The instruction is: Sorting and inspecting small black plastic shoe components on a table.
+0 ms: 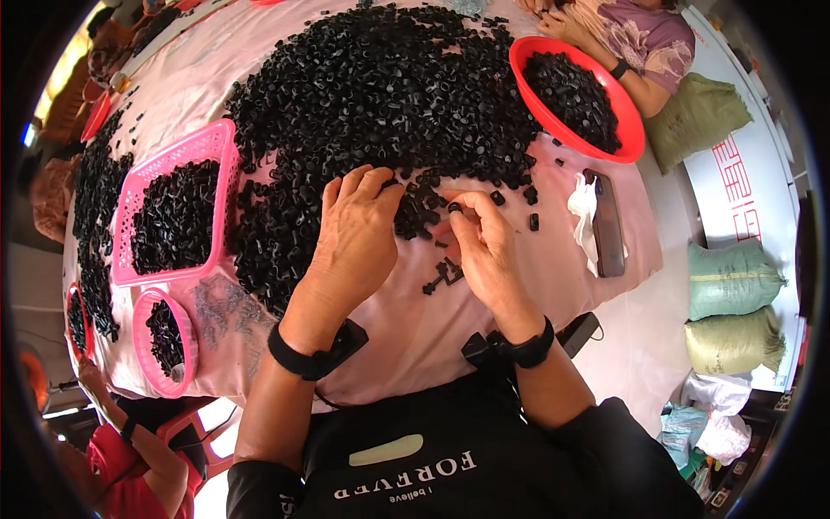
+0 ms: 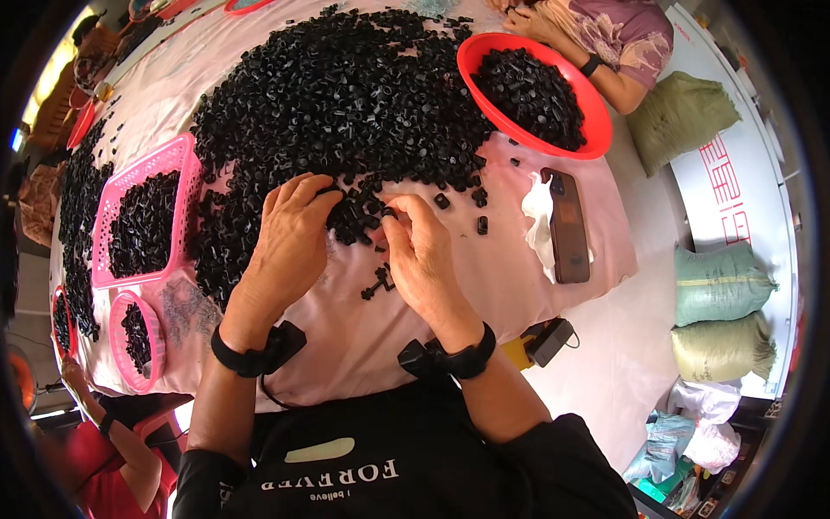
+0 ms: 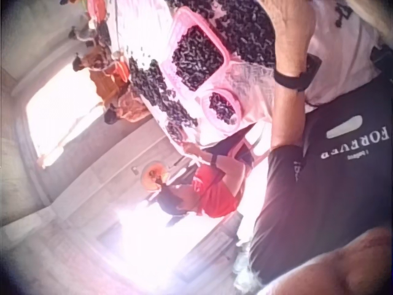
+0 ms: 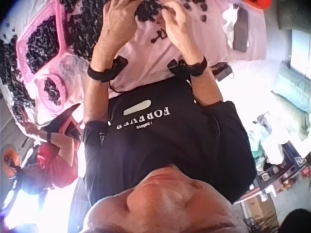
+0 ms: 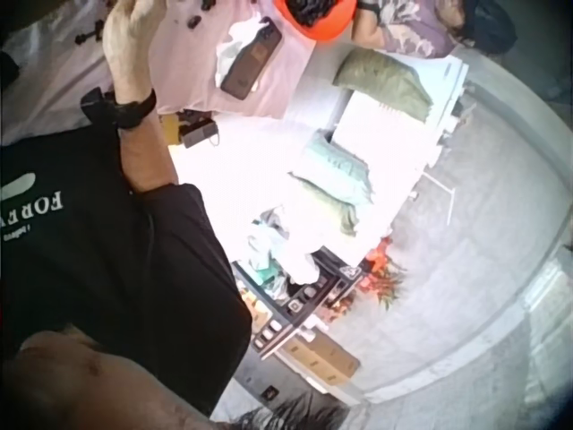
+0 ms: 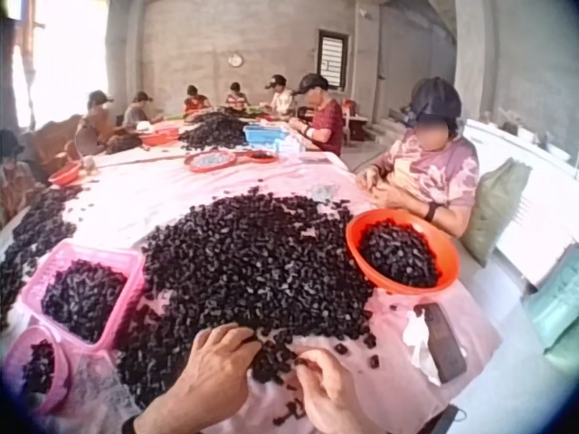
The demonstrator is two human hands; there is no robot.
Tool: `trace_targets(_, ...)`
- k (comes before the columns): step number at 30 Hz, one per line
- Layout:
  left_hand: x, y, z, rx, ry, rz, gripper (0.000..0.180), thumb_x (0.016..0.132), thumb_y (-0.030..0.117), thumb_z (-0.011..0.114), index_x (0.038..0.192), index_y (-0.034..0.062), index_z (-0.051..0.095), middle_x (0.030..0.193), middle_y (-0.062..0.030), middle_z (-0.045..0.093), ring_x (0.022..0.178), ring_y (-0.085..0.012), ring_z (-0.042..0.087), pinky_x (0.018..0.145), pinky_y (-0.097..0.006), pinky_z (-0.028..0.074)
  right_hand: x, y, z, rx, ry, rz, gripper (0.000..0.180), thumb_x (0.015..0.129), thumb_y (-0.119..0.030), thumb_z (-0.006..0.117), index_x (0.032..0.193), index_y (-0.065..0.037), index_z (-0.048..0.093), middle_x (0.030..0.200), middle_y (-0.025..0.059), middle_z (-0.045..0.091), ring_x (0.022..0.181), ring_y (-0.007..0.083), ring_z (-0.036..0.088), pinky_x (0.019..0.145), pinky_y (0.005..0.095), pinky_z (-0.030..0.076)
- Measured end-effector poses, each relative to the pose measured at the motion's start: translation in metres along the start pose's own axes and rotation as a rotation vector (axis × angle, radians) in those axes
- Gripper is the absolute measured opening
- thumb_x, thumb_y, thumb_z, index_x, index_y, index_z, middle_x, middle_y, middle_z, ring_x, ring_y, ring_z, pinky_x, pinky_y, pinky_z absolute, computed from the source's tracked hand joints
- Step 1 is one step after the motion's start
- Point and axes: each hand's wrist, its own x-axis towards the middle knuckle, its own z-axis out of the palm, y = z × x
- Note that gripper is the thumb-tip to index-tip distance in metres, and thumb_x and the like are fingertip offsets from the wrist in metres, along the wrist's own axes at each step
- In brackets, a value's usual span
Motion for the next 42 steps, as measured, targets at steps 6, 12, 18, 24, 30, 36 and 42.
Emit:
trace_targets(6,-0.004,-0.002,-0.006,-0.105,0.032,-0.010,0.033,0.086,-0.011,0.060,0.114,-0.0008,0.073,0.120,-0.0146,0.067,0.117,-0.0345,0.062,0.106,-0.045,0.047,0.004,0.024,-0.007,-0.230,0.096,-0.188,0.015,0.104,-0.003,0.058,0.118,0.001,0.062,0.092,0.0078,0.068,0.082,0.0134,0.070,0.070,0.0276,0.056)
trace_targets(12,0.012,0.001,-0.005,-0.107,0.044,0.030,0.031,0.085,-0.011,0.060,0.113,-0.0019,0.073,0.120,-0.0146,0.068,0.115,-0.0347,0.062,0.103,-0.044,0.048,0.002,0.011,0.001,-0.015,0.051,-0.124,0.012,0.102,0.001,0.060,0.114,0.001,0.060,0.095,0.0090,0.067,0.081,0.0140,0.070,0.069,0.0289,0.058)
trace_targets(18,0.042,0.006,0.009,-0.039,-0.063,0.059,0.038,0.079,-0.010,0.059,0.113,-0.0031,0.074,0.125,-0.0133,0.068,0.118,-0.0329,0.060,0.102,-0.043,0.048,0.003,0.007,-0.003,-0.092,0.024,-0.045,0.011,0.102,0.003,0.059,0.113,0.002,0.059,0.100,0.0109,0.067,0.082,0.0146,0.072,0.071,0.0295,0.060)
trace_targets(24,0.042,0.004,0.016,0.030,-0.084,0.034,0.030,0.082,-0.008,0.061,0.109,-0.0030,0.076,0.120,-0.0126,0.069,0.111,-0.0323,0.061,0.097,-0.043,0.050,0.002,0.006,-0.002,-0.046,0.041,-0.055,0.012,0.109,-0.007,0.054,0.114,0.002,0.059,0.103,0.0090,0.070,0.089,0.0139,0.071,0.077,0.0288,0.060)
trace_targets(30,0.061,0.023,0.027,-0.205,0.020,0.055,0.021,0.086,-0.005,0.065,0.101,0.0025,0.078,0.102,-0.0119,0.070,0.101,-0.0330,0.065,0.088,-0.044,0.055,0.001,0.007,-0.004,0.045,0.110,0.025,0.013,0.107,-0.005,0.054,0.117,0.002,0.058,0.094,0.0103,0.070,0.079,0.0160,0.071,0.072,0.0299,0.059)
trace_targets(36,0.076,0.024,0.056,-0.156,-0.032,0.016,0.017,0.084,0.000,0.069,0.098,0.0049,0.078,0.100,-0.0122,0.070,0.101,-0.0333,0.066,0.088,-0.043,0.057,0.003,0.005,-0.015,-0.107,0.289,-0.111,0.020,0.111,-0.015,0.051,0.122,0.001,0.058,0.103,0.0135,0.069,0.086,0.0228,0.065,0.080,0.0359,0.053)
trace_targets(42,0.076,0.032,0.062,-0.037,-0.057,-0.032,0.013,0.083,0.001,0.072,0.093,0.0055,0.077,0.098,-0.0118,0.068,0.101,-0.0333,0.064,0.088,-0.043,0.056,0.002,0.002,-0.016,-0.072,0.285,-0.086,0.025,0.111,-0.017,0.050,0.127,0.001,0.058,0.117,0.0170,0.067,0.101,0.0258,0.064,0.094,0.0366,0.050)
